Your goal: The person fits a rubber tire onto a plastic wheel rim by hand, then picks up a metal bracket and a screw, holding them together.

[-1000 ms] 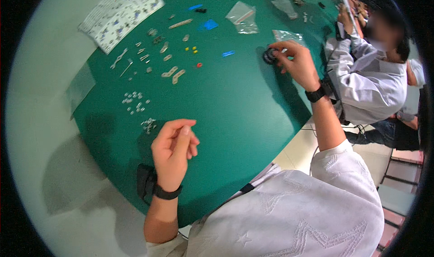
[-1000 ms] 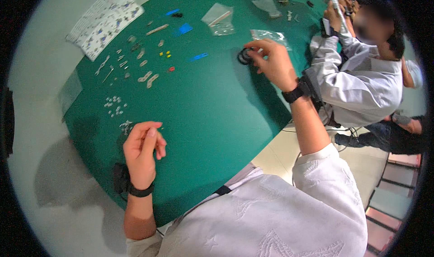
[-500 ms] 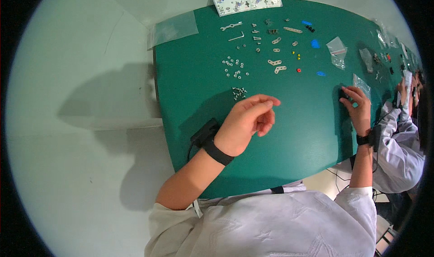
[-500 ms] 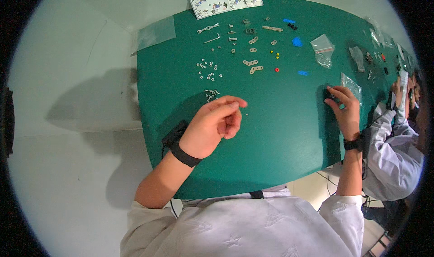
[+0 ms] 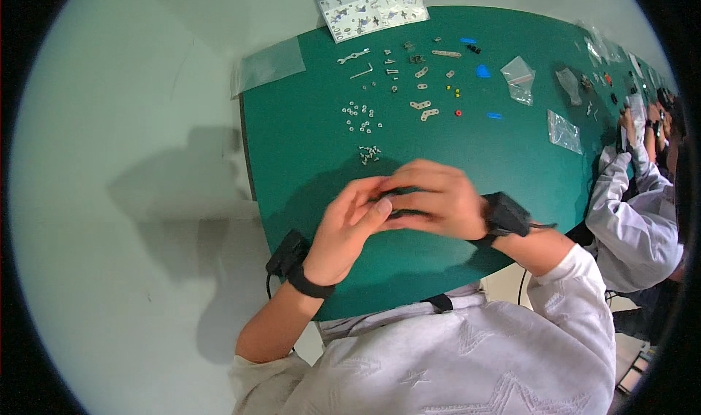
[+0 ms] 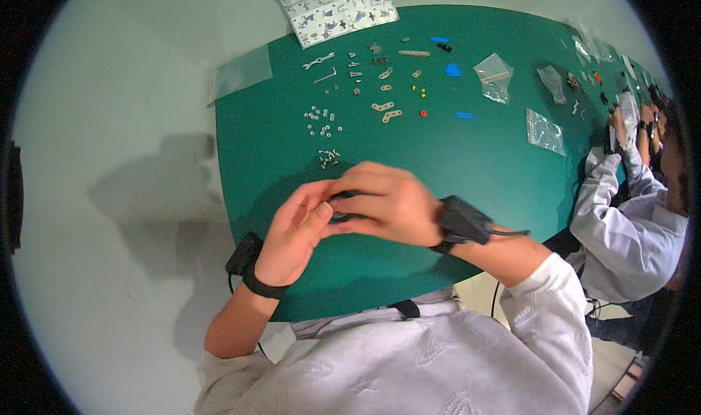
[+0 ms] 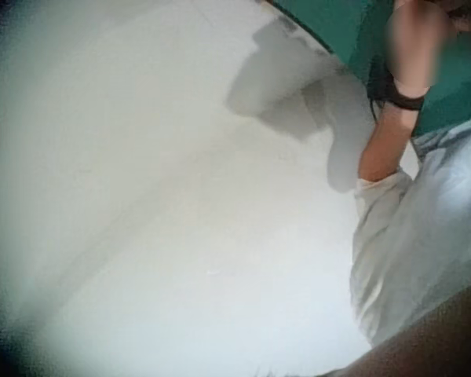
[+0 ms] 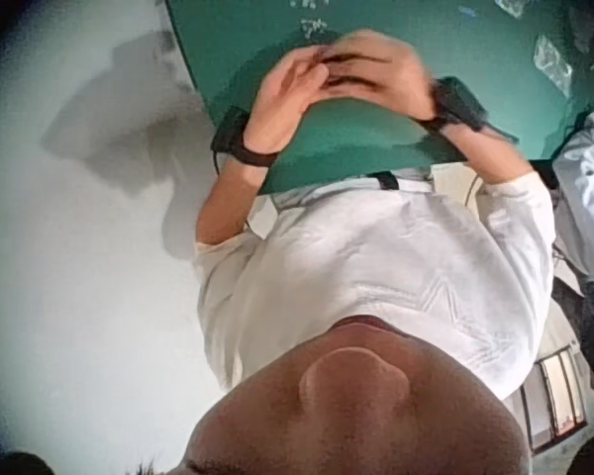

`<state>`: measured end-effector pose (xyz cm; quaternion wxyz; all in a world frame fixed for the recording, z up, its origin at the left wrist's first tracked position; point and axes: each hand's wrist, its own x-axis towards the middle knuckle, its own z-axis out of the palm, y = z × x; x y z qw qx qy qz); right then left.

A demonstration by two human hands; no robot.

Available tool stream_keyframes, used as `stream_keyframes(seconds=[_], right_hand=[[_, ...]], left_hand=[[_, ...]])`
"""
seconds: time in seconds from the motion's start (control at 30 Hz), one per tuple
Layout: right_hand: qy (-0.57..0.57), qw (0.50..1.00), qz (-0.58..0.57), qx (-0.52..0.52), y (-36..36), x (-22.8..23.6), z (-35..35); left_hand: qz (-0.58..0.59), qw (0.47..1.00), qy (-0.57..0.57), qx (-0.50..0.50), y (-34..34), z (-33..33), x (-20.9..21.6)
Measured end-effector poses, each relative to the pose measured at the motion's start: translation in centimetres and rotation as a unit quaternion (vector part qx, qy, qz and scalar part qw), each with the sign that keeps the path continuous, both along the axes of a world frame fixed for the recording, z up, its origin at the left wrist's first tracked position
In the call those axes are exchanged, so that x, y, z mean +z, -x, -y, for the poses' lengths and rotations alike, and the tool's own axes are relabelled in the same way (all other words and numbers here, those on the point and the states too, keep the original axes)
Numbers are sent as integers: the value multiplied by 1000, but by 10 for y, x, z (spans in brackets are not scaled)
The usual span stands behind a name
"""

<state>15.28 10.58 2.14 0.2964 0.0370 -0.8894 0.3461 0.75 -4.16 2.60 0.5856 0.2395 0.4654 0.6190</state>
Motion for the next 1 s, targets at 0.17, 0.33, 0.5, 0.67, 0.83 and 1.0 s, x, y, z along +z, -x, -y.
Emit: stream_keyframes(seconds=[0.17, 0.33, 0.5, 0.67, 0.83, 1.0], right_hand=[[63, 997, -23, 46, 38, -4, -6], [171, 980, 85, -58, 17, 9, -24], [128, 979, 89, -131, -43, 2, -64], [153, 944, 129, -263, -103, 8, -97], [213, 899, 81, -373, -141, -15, -122], [212, 873, 69, -434, -160, -49, -135]], left_hand=[[-53, 996, 31, 58, 39, 2, -8], [-411, 897, 44, 156, 124, -54, -27], [-587, 796, 48, 143, 166, -100, -63], [-738, 649, -51, 180, 167, -104, -75], [-759, 617, -30, 204, 170, -109, -64], [-774, 619, -2, 134, 168, -103, -54]])
